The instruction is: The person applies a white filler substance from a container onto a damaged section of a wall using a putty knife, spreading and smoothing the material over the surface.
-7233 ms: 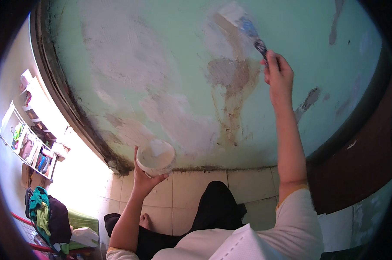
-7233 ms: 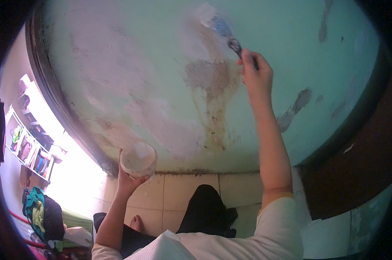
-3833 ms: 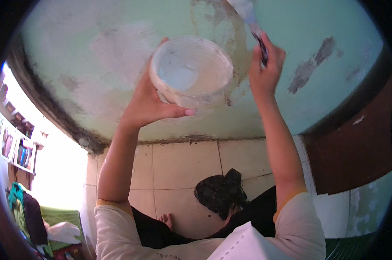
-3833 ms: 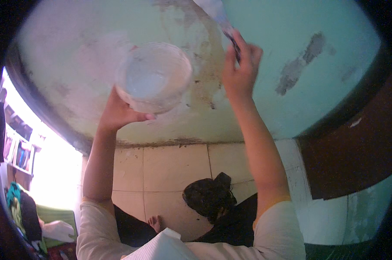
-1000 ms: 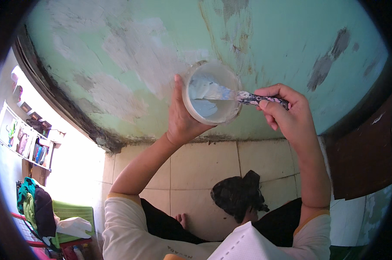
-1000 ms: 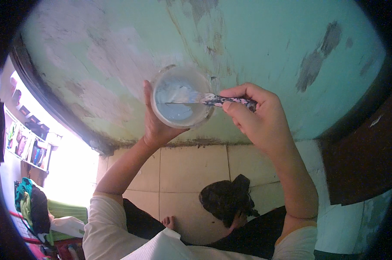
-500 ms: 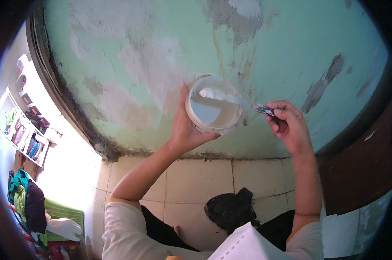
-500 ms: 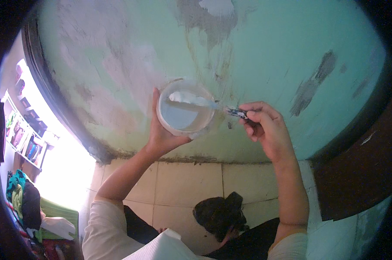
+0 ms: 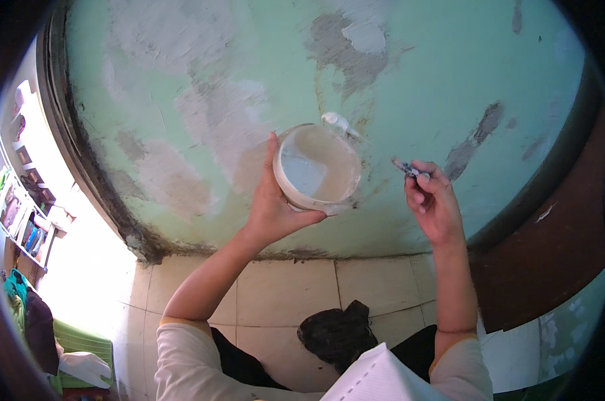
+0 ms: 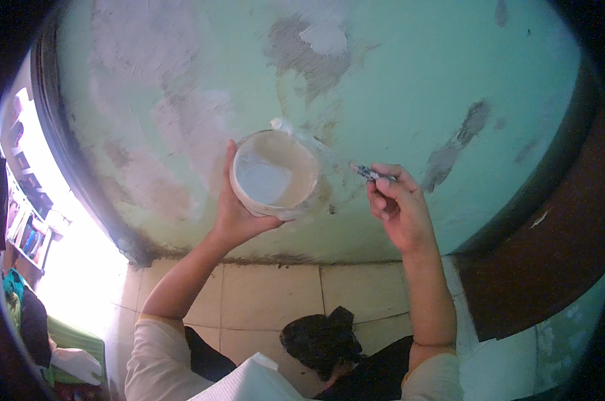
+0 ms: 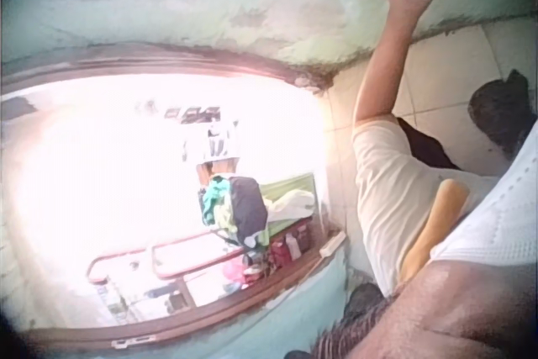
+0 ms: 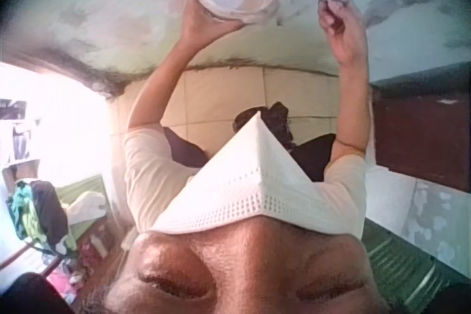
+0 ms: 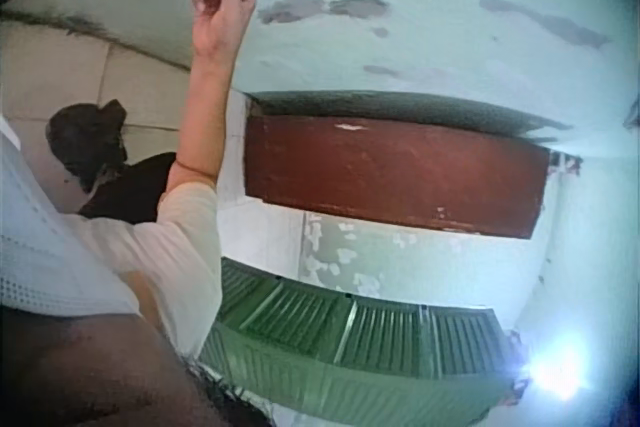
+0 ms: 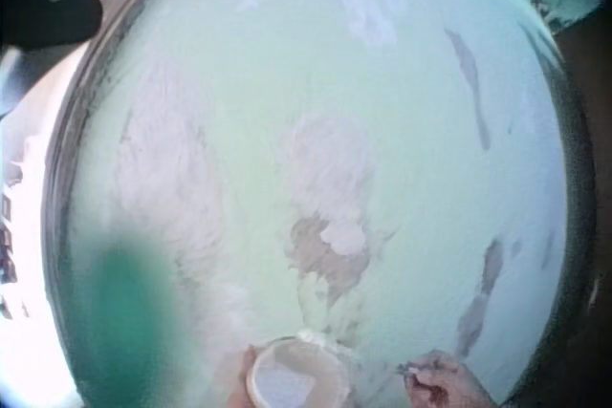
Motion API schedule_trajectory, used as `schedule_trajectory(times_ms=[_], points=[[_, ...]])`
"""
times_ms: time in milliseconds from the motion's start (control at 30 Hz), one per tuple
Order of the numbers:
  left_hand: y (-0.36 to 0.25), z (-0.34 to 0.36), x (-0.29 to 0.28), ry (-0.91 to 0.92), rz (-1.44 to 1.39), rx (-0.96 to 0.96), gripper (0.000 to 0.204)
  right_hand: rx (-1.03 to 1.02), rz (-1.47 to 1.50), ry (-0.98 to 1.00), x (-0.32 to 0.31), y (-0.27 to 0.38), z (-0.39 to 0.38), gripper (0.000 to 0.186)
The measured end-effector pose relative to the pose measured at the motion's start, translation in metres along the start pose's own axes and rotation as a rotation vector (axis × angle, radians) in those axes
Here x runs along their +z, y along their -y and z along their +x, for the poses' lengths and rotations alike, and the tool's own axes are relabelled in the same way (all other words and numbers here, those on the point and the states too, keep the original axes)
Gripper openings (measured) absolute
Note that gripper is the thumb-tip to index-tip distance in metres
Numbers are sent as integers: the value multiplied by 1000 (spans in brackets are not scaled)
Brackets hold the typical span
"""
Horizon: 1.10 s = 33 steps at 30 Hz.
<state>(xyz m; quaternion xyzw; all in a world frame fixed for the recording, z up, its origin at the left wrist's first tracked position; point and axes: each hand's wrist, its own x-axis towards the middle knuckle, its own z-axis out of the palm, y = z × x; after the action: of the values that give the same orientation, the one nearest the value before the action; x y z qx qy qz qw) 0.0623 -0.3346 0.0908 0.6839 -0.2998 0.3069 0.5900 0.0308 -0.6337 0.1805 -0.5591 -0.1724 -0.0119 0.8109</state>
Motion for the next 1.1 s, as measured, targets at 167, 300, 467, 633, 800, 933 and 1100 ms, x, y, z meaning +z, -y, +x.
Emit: schedule_trajectory(times_ms=[167,300,467,633,800,933,1100], points=[[-5,7,-1,-31,-16,55,147,-108,63,-106,5,22,28,30],[-5,9,-4,-53,-137,26,148,-111,173,-96,-5,33,67,33],[-9,10,-6,-69,-175,27,150,-115,208,-135,-22,32,110,30],[-13,12,-8,-59,-177,24,152,-75,309,-183,-57,22,118,21],[-31,21,-24,-66,-107,106,151,-135,321,-157,-66,17,99,18],[-56,30,-47,-182,-60,4,135,-170,323,-137,-13,23,104,18],[-87,57,-61,-308,-15,77,112,-238,268,-279,-15,8,100,18]])
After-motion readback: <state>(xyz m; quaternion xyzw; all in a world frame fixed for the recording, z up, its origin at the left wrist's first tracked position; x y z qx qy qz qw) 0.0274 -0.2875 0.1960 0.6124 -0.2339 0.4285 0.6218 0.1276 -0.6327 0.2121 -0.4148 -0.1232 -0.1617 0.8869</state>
